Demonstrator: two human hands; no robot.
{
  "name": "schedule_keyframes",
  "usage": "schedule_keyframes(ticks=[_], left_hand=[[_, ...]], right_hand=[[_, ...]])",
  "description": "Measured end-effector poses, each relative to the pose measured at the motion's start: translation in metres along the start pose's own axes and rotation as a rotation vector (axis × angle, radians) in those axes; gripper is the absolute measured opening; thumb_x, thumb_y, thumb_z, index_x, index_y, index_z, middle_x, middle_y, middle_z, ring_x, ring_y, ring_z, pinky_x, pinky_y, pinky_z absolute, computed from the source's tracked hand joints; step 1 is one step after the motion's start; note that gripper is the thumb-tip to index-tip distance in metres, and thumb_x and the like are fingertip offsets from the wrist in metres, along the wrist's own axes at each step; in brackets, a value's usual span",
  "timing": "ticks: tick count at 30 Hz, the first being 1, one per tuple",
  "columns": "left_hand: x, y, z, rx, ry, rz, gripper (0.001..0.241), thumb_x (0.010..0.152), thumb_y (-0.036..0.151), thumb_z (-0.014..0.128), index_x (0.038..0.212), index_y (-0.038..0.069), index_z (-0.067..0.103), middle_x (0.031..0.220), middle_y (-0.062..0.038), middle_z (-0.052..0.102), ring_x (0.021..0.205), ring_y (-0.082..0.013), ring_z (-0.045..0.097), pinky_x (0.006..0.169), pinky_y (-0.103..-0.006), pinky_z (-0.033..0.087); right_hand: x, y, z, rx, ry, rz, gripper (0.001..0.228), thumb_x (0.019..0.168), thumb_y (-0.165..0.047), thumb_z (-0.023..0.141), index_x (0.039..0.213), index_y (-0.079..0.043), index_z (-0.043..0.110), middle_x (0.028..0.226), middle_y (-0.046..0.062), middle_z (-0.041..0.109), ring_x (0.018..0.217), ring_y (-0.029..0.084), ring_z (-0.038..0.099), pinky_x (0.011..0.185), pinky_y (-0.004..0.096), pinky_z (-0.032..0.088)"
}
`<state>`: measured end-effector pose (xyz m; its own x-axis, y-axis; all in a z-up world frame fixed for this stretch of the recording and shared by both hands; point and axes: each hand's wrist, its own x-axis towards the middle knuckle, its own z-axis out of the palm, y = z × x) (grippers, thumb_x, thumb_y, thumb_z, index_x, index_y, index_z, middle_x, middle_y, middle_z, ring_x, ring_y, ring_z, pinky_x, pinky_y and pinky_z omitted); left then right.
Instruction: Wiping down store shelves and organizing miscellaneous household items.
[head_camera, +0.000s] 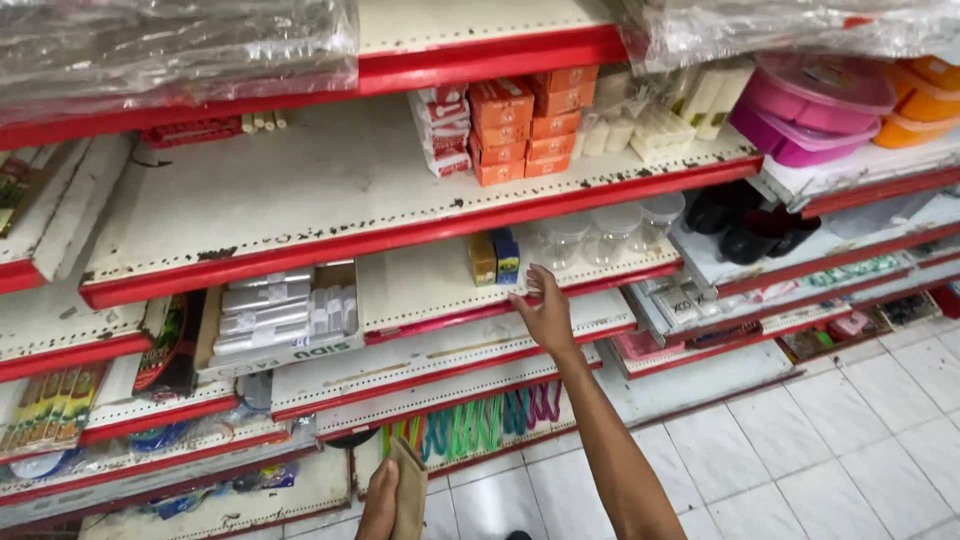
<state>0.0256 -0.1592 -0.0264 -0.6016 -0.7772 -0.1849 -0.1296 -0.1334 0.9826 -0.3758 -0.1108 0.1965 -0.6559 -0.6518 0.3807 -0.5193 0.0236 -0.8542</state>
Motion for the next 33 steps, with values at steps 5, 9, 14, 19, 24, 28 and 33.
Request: schedule_keyframes(ticks=[5, 9, 14, 19, 24, 28, 33], left_hand=[[0.02, -0.022, 0.028, -0.07, 0.059, -0.062, 0.063, 0.1, 0.044, 0.04, 0.123, -0.004, 0.074, 0.115, -0.015, 0.078, 0.099, -0.0238, 0.067, 0.092, -0.0371, 0.05], [0.012, -0.066, 0.056, -0.07, 0.186, -0.093, 0.065, 0.1, 0.047, 0.041, 0.133, -0.003, 0.064, 0.129, -0.017, 0.072, 0.114, -0.025, 0.064, 0.104, -0.0381, 0.044], [0.024, -0.089, 0.088, -0.065, 0.267, -0.177, 0.072, 0.098, 0.053, 0.04, 0.138, -0.004, 0.061, 0.14, -0.02, 0.067, 0.125, -0.0289, 0.063, 0.11, -0.039, 0.042], [0.015, -0.056, 0.126, -0.095, 0.314, -0.211, 0.068, 0.099, 0.05, 0.04, 0.134, -0.003, 0.064, 0.133, -0.017, 0.073, 0.117, -0.0267, 0.066, 0.105, -0.0367, 0.046], [0.02, -0.048, 0.148, -0.183, 0.34, -0.29, 0.072, 0.099, 0.051, 0.04, 0.136, -0.006, 0.062, 0.139, -0.018, 0.066, 0.124, -0.0269, 0.06, 0.108, -0.0362, 0.042], [0.019, 0.0, 0.162, -0.168, 0.286, -0.435, 0.085, 0.097, 0.063, 0.034, 0.154, 0.001, 0.042, 0.163, -0.016, 0.042, 0.149, -0.0303, 0.042, 0.122, -0.0418, 0.031], [0.009, 0.04, 0.179, -0.397, 0.379, -0.458, 0.079, 0.098, 0.054, 0.04, 0.149, -0.005, 0.048, 0.154, -0.022, 0.052, 0.138, -0.0326, 0.05, 0.116, -0.0418, 0.034]], right_hand=[[0.052, 0.016, 0.007, -0.091, -0.124, -0.03, 0.085, 0.083, -0.011, 0.081, 0.153, -0.001, 0.035, 0.141, 0.02, 0.058, 0.12, 0.03, 0.064, 0.098, 0.039, 0.056], [0.05, 0.01, 0.001, -0.029, -0.225, -0.038, 0.068, 0.083, -0.001, 0.076, 0.145, -0.001, 0.048, 0.118, 0.015, 0.072, 0.1, 0.024, 0.072, 0.088, 0.034, 0.058], [0.058, -0.005, -0.006, -0.017, -0.303, -0.058, 0.066, 0.087, 0.0, 0.071, 0.149, 0.0, 0.047, 0.11, 0.016, 0.075, 0.091, 0.023, 0.075, 0.078, 0.031, 0.06], [0.056, -0.005, -0.007, -0.088, -0.269, -0.219, 0.057, 0.085, 0.0, 0.07, 0.14, 0.0, 0.054, 0.13, 0.019, 0.066, 0.101, 0.032, 0.068, 0.086, 0.039, 0.054], [0.057, 0.003, -0.003, -0.112, -0.265, -0.229, 0.056, 0.086, 0.0, 0.07, 0.14, 0.001, 0.053, 0.112, 0.018, 0.067, 0.09, 0.031, 0.066, 0.08, 0.04, 0.053], [0.058, 0.003, -0.002, -0.068, -0.261, -0.255, 0.053, 0.086, 0.0, 0.067, 0.137, 0.003, 0.054, 0.113, 0.021, 0.067, 0.095, 0.034, 0.066, 0.085, 0.041, 0.052], [0.048, 0.011, -0.004, -0.118, -0.273, -0.257, 0.065, 0.086, 0.0, 0.069, 0.146, 0.003, 0.045, 0.129, 0.022, 0.063, 0.114, 0.038, 0.062, 0.098, 0.045, 0.05]])
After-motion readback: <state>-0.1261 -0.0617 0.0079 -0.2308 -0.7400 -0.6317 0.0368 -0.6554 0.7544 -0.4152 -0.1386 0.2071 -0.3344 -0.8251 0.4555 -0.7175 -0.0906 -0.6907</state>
